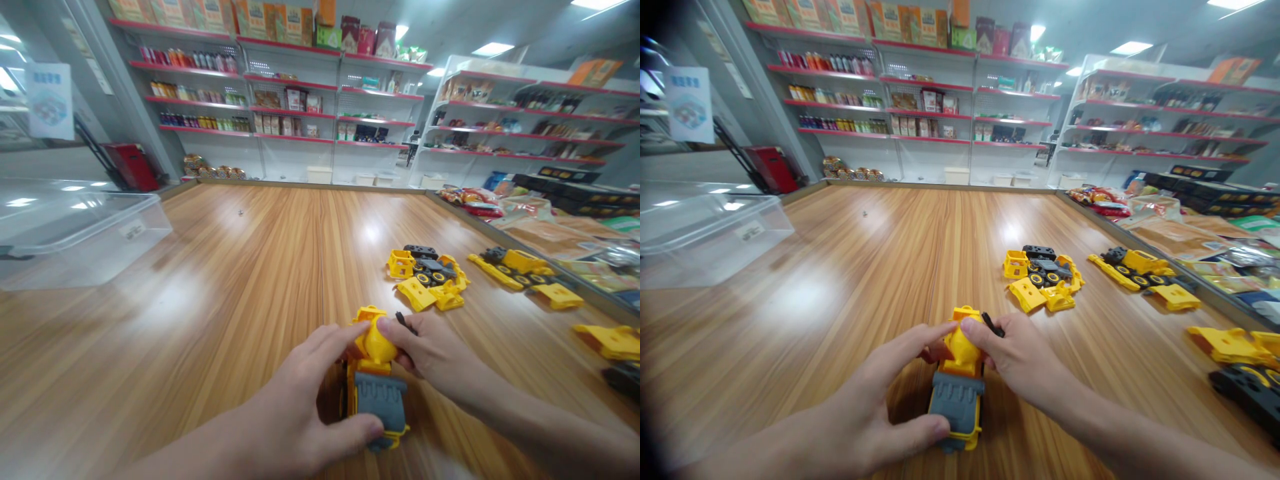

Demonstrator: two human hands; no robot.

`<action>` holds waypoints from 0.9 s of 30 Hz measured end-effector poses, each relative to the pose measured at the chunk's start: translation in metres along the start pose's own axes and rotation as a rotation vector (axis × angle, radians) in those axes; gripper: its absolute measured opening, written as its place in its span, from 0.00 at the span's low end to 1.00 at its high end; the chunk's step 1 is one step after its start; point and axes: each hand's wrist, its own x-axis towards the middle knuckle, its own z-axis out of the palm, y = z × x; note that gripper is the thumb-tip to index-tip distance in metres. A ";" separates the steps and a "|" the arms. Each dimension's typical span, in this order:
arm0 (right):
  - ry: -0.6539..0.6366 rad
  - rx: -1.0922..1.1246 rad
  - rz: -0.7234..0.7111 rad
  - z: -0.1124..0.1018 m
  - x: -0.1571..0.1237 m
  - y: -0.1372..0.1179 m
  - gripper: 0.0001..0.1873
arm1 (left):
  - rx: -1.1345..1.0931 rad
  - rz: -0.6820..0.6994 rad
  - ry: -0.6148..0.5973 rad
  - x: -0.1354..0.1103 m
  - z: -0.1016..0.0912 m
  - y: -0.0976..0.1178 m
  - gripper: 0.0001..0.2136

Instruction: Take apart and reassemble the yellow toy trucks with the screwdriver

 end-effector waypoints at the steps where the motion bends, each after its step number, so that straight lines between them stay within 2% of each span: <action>1: -0.009 0.012 0.010 0.001 0.001 0.002 0.32 | 0.007 -0.004 -0.016 0.000 -0.001 0.001 0.35; 4: -0.008 0.001 -0.024 0.003 -0.001 0.001 0.33 | 0.011 -0.019 -0.024 0.000 -0.001 0.004 0.35; 8: -0.089 0.076 -0.084 0.005 -0.009 -0.007 0.26 | -0.007 -0.024 -0.018 -0.001 0.001 0.004 0.38; 14: -0.173 0.218 -0.062 0.004 -0.012 -0.006 0.26 | 0.006 -0.009 -0.010 -0.001 0.002 0.002 0.38; 19: -0.099 0.071 -0.185 0.005 -0.012 -0.003 0.21 | 0.017 0.005 0.007 0.001 0.001 0.001 0.36; 27: 0.011 -0.144 -0.258 0.000 -0.014 -0.007 0.23 | -0.021 0.017 -0.009 0.003 -0.001 0.005 0.33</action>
